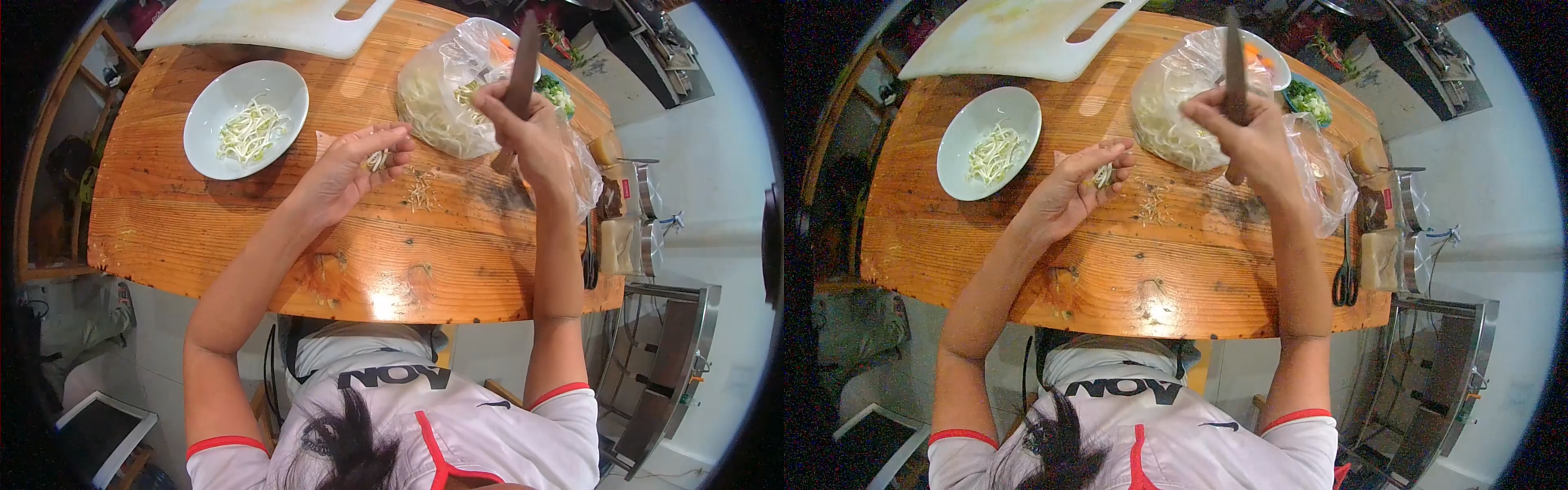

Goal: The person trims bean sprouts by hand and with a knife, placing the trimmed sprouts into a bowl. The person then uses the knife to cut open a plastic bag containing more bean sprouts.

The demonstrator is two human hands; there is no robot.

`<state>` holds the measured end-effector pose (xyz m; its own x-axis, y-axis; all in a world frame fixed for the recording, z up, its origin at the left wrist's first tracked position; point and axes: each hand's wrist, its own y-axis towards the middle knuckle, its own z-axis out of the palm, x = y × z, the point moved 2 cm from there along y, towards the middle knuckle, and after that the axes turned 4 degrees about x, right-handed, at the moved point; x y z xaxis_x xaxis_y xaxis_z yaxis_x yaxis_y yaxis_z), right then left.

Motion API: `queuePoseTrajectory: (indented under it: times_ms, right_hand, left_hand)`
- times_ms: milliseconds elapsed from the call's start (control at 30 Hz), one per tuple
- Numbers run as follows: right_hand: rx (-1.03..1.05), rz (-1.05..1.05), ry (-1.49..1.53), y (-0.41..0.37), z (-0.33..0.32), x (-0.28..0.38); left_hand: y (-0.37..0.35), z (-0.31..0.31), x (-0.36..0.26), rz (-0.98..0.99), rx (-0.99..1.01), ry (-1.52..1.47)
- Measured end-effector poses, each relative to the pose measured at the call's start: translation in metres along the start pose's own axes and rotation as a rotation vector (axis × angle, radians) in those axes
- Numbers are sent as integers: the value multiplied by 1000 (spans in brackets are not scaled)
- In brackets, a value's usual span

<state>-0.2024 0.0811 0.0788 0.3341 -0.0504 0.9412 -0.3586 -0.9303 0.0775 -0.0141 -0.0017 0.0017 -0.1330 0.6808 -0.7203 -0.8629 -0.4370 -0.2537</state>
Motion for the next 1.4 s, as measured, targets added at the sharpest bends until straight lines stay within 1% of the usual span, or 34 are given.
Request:
queuePoseTrajectory:
  times_ms: [67,100,200,233,333,433,533,633,700,733,800,833,933,1033,1133,1233,1333,1400]
  right_hand:
    - [100,-51,-32,-3,13,-1]
    - [179,-13,-57,-6,17,2]
    - [288,-18,5,-2,27,-22]
    - [310,-11,1,-3,29,-21]
    - [331,-48,-13,-2,30,-25]
    - [362,0,-61,-2,30,-26]
    - [305,-60,-61,-6,34,-17]
    - [304,73,122,-12,36,-3]
    - [355,33,57,-14,39,-6]
    - [380,12,25,-15,41,-10]
    - [352,-77,34,-16,51,-18]
    - [336,-122,38,-16,54,-20]
    - [387,-92,1,-16,51,-19]
    - [443,-7,30,-18,49,-13]
    - [485,30,60,-18,49,-12]
    - [431,-27,63,-17,53,-20]
    - [439,-25,74,-18,54,-17]
    - [455,12,104,-19,53,-12]
  left_hand:
    - [1,-1,1,13,17,10]
    - [1,-1,1,20,25,15]
    - [2,-1,0,16,133,68]
    - [3,-1,0,3,139,69]
    - [3,-2,2,-27,150,76]
    - [3,-2,3,-39,141,83]
    - [4,-6,2,-11,96,31]
    - [3,-9,-5,83,-11,-74]
    - [3,-11,-8,166,-100,-144]
    - [3,-13,-9,170,-115,-152]
    - [5,-15,-8,174,-143,-169]
    - [4,-15,-8,167,-142,-169]
    - [3,-13,-8,154,-141,-162]
    - [2,-11,-8,157,-137,-139]
    - [1,-11,-8,159,-130,-129]
    - [1,-10,-7,156,-138,-133]
    - [2,-12,-6,158,-115,-139]
    - [3,-14,-5,154,-94,-145]
